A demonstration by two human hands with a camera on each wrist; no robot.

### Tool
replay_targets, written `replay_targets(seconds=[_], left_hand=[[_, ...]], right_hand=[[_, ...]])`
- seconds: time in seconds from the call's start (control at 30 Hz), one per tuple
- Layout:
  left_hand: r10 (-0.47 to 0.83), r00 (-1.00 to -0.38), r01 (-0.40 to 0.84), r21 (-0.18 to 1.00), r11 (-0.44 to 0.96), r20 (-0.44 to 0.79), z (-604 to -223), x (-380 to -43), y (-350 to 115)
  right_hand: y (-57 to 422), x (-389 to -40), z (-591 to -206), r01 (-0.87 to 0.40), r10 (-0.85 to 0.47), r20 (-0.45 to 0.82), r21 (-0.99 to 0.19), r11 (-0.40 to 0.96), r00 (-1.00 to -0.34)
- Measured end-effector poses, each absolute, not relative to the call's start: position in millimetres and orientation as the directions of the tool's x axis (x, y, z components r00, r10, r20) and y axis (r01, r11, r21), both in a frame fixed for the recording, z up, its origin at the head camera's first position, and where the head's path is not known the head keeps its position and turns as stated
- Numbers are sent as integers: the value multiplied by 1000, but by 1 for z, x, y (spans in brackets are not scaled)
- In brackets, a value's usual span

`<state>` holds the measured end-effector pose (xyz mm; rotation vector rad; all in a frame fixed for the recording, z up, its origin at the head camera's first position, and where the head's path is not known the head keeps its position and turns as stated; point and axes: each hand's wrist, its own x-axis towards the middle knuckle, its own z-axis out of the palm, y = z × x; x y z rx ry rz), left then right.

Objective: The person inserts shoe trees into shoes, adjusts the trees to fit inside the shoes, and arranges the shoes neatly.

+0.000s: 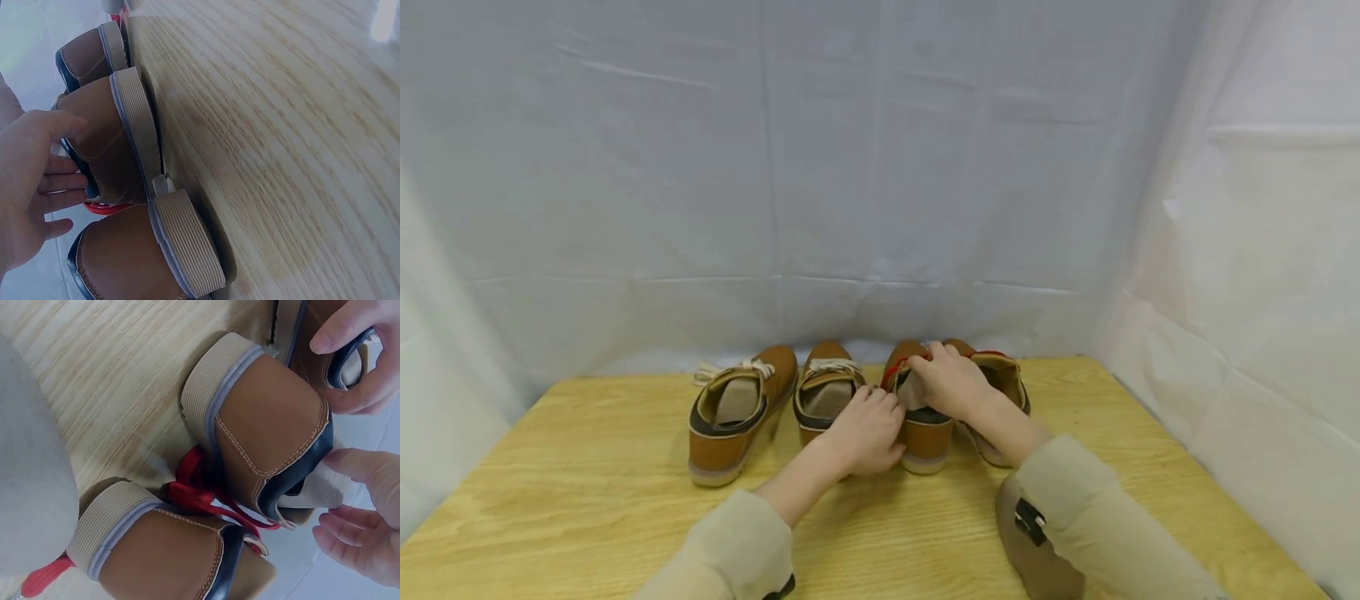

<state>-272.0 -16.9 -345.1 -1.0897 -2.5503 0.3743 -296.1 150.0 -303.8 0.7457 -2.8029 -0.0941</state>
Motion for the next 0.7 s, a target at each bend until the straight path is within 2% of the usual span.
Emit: replay_targets(seconds=[0.27,0.7], left_hand=[[743,-637,645,-387,659,205,-346,-272,-17],[750,-627,643,-402,651,213,-345,-272,-17]], right_hand=[[147,-296,-309,-474,-494,301,141,869,-816],[140,-300,-313,-411,-447,275,179,894,-851]])
